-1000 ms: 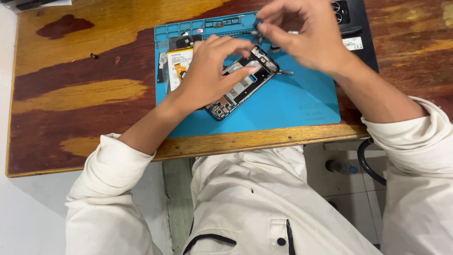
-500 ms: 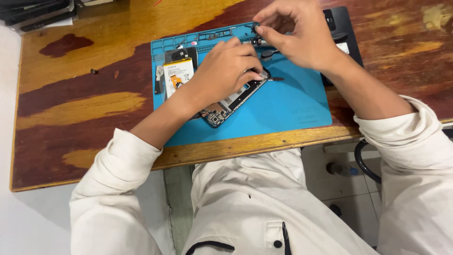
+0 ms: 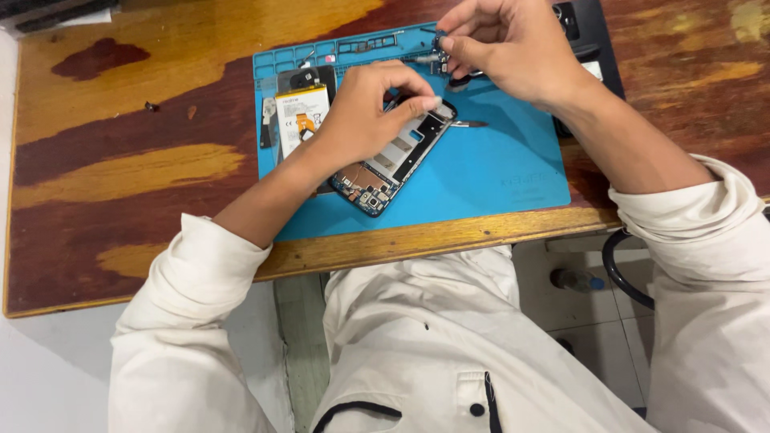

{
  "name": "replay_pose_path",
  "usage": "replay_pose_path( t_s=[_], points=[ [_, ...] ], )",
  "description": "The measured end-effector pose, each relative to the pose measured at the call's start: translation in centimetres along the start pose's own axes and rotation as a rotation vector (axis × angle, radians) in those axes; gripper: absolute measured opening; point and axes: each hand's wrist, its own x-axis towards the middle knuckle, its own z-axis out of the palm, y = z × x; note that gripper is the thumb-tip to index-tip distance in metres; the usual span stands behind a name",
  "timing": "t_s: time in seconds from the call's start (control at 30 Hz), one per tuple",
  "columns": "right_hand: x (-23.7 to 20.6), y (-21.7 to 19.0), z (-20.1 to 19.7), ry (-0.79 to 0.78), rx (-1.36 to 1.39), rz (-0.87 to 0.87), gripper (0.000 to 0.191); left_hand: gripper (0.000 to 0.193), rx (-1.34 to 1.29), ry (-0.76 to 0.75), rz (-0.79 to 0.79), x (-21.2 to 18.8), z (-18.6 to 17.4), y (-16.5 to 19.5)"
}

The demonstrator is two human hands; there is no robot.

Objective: The person reassembles a disassembled smartphone on a blue mat. They connect ribbon cables, place the motherboard, install the battery, and attach the charging port assembly using their hands and tweezers.

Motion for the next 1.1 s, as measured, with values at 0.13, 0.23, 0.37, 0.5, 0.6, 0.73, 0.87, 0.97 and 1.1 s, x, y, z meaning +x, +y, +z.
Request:
replay_pose_path(
  t_s=[0.13, 0.23, 0.37, 0.5, 0.6, 0.73, 0.87, 0.97, 1.1],
  points=[
    [-0.2, -0.2, -0.1, -0.011, -0.001, 0.045, 0.010, 0.019, -0.138, 0.046, -0.083, 0.4, 0.2, -0.5],
    [-0.2, -0.2, -0.2, -0.017, -0.018, 0.016, 0.010, 0.019, -0.134, 0.080, -0.119, 0.5, 0.2, -0.7],
    [-0.3, 0.0, -0.3, -0.003, -0.008, 0.022, 0.010, 0.019, -0.142, 0.106, -0.134, 0.6, 0.3, -0.8],
    [-0.5, 0.0, -0.3, -0.021, -0.040, 0.026, 0.010, 0.020, -0.192, 0.137, -0.115, 0.6, 0.4, -0.8],
    [-0.6, -0.2, -0.2, -0.025, -0.046, 0.048, 0.011, 0.021, -0.223, 0.129, -0.171, 0.6, 0.5, -0.7],
    [-0.5, -0.6, -0.1, -0.034, -0.023, 0.070, 0.012, 0.020, -0.198, 0.130, -0.193, 0.8, 0.5, -0.5],
    [-0.2, -0.6, 0.1, -0.037, 0.023, 0.108, 0.014, 0.020, -0.161, 0.132, -0.190, 1.0, 0.6, -0.8],
    [-0.2, -0.3, 0.2, -0.031, -0.010, 0.102, 0.013, 0.021, -0.171, 0.130, -0.190, 1.0, 0.8, -1.1],
    [-0.2, 0.1, 0.3, -0.027, -0.022, 0.083, 0.012, 0.021, -0.182, 0.129, -0.189, 0.9, 0.9, -1.4]
  ],
)
